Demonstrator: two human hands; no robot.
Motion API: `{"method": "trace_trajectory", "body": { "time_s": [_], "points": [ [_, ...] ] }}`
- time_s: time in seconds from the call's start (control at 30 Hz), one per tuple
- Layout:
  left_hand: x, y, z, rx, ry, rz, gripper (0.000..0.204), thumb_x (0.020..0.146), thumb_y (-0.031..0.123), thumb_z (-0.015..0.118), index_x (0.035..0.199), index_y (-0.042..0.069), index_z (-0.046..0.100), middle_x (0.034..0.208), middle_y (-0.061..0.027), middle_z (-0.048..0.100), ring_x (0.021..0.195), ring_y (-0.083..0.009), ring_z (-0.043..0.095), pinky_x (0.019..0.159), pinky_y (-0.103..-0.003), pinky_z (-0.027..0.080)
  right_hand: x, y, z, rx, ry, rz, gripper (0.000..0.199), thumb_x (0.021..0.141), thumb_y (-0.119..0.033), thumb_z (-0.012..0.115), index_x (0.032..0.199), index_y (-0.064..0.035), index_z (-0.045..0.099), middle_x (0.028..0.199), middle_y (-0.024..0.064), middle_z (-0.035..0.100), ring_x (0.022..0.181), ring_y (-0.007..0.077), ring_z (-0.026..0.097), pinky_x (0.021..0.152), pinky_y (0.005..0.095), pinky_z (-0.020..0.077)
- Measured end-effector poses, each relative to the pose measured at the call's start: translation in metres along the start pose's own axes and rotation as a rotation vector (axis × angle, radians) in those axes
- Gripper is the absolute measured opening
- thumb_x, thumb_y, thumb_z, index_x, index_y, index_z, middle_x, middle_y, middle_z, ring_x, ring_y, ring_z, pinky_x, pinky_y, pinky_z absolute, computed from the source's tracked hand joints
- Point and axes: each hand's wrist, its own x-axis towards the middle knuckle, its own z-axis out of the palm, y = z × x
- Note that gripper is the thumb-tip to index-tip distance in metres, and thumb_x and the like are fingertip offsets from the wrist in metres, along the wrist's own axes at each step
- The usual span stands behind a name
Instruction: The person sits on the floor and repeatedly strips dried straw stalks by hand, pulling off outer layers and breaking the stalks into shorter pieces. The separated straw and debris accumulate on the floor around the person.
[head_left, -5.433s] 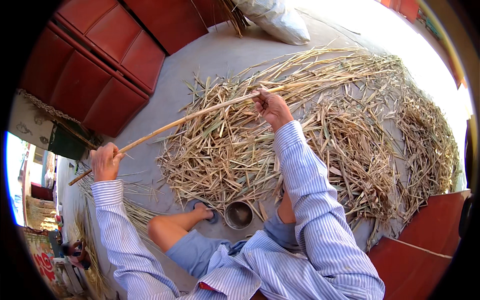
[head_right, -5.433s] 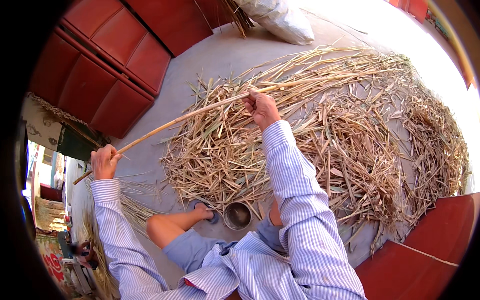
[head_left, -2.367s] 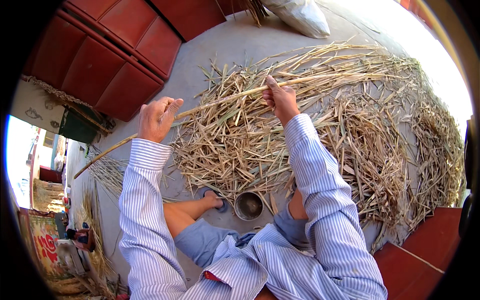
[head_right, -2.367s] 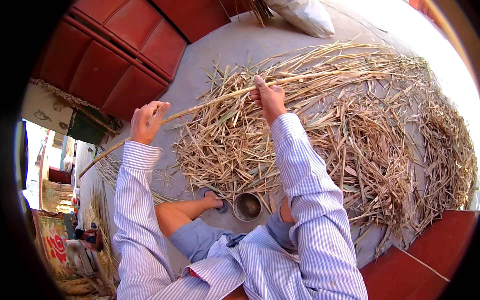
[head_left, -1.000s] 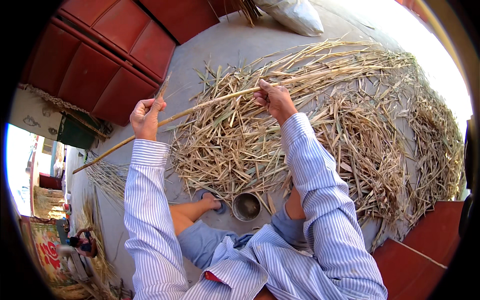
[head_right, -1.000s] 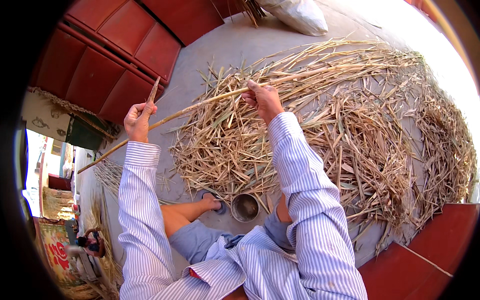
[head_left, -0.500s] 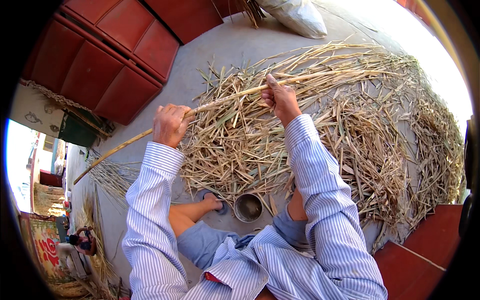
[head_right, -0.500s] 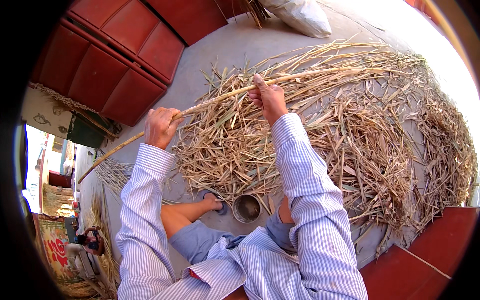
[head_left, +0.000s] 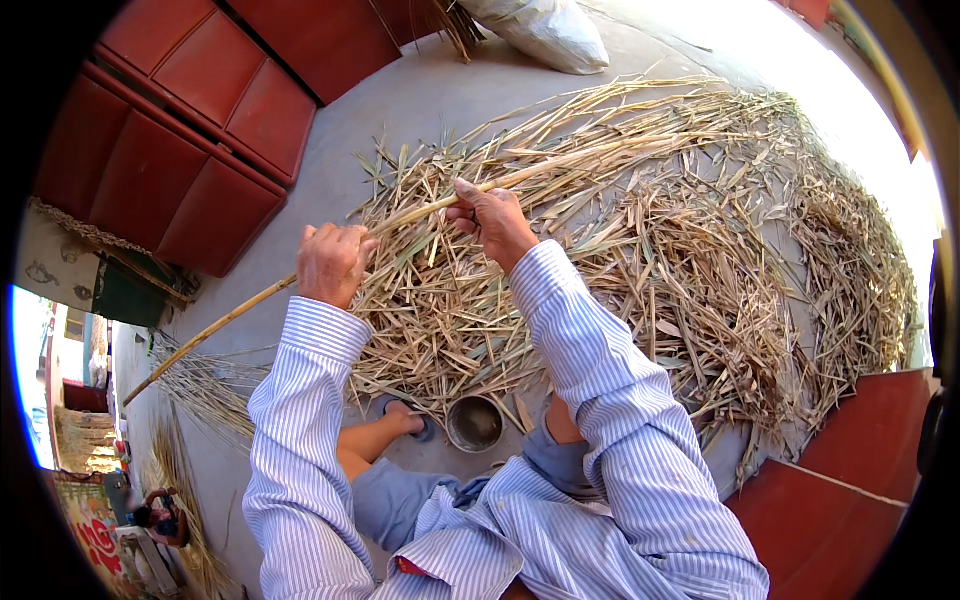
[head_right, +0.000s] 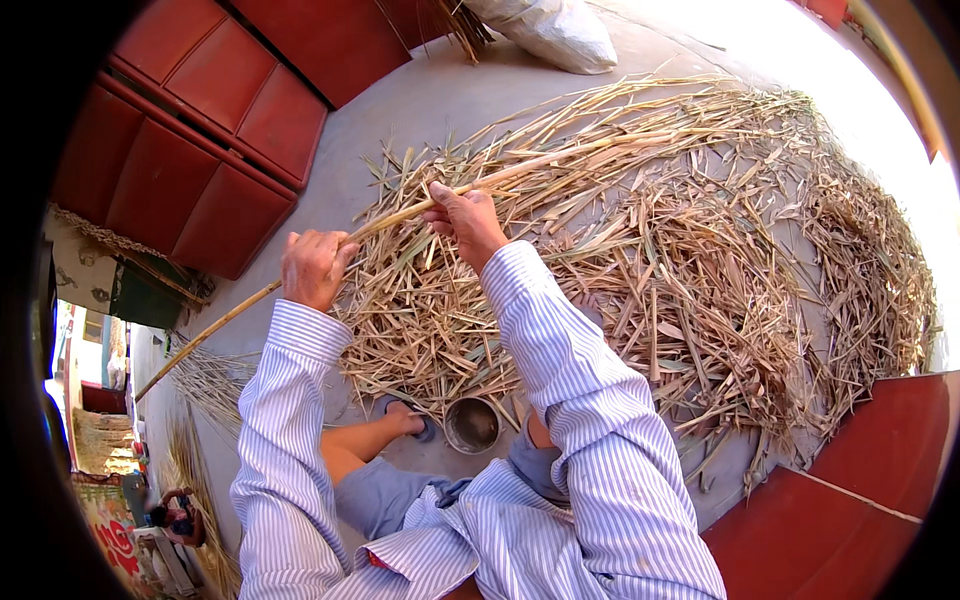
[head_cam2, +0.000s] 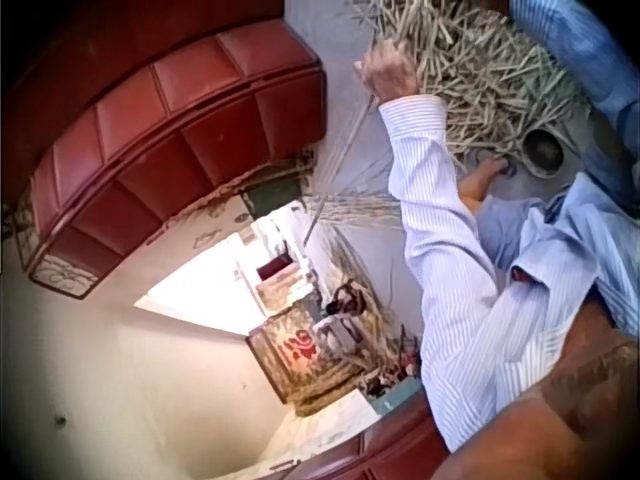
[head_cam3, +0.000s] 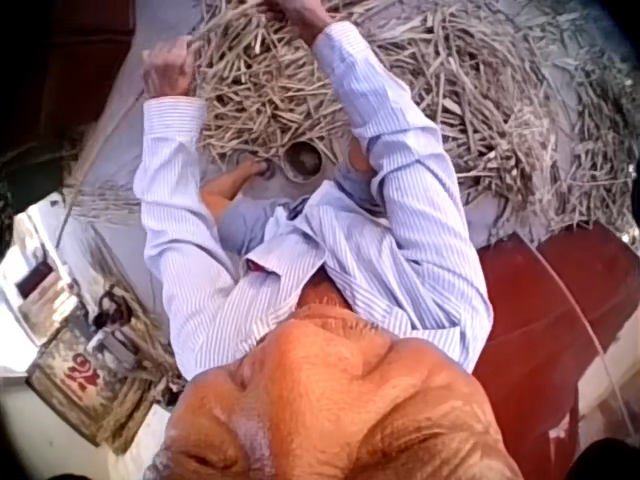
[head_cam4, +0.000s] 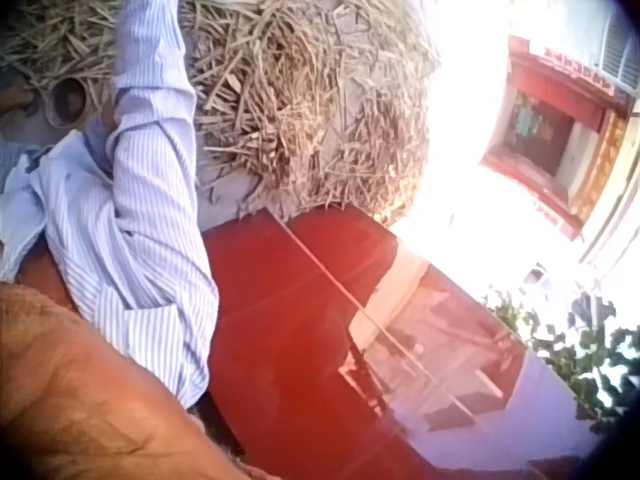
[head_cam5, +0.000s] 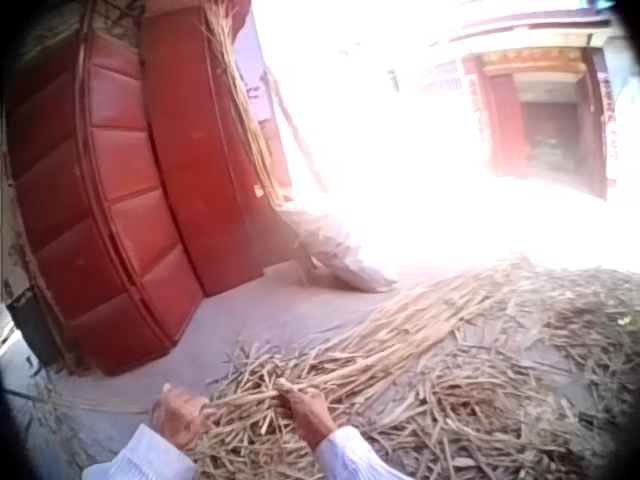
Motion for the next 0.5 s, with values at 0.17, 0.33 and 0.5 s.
{"method": "trace_trajectory", "body": {
  "time_s": [0.17,0.33,0.5],
  "points": [
    [-0.040,-0.059,-0.022,0.088,-0.044,-0.165,0.019,0.072,0.019,0.078,0.077,0.009,0.063,0.070,-0.0060,0.061,0.073,-0.0256,0.058,0.071,-0.039,0.039,0.024,-0.025,-0.038,0.022,0.189,-0.078,0.015,0.095,-0.017,0.059,0.094,-0.0025,0.064,0.081,0.0065,0.068,0.065,0.0108,0.063,0.051,0.0187,0.0511],
    [-0.091,-0.129,-0.046,0.291,-0.244,-0.372,0.023,0.071,0.023,0.079,0.080,0.009,0.064,0.072,-0.0085,0.061,0.080,-0.0257,0.057,0.077,-0.040,0.038,0.021,-0.047,-0.059,0.062,0.169,-0.161,0.019,0.097,-0.021,0.058,0.095,-0.0027,0.065,0.084,0.0068,0.070,0.064,0.0089,0.063,0.054,0.0183,0.0539],
    [-0.040,-0.054,-0.015,-0.027,-0.038,-0.168,0.029,0.074,0.033,0.076,0.090,0.010,0.069,0.077,-0.0080,0.063,0.084,-0.0247,0.057,0.079,-0.038,0.038,0.003,-0.034,-0.024,0.009,-0.160,-0.191,0.015,0.096,-0.015,0.058,0.102,-0.0025,0.062,0.094,0.0098,0.070,0.080,0.0143,0.069,0.066,0.0208,0.0596]
  ]
}}
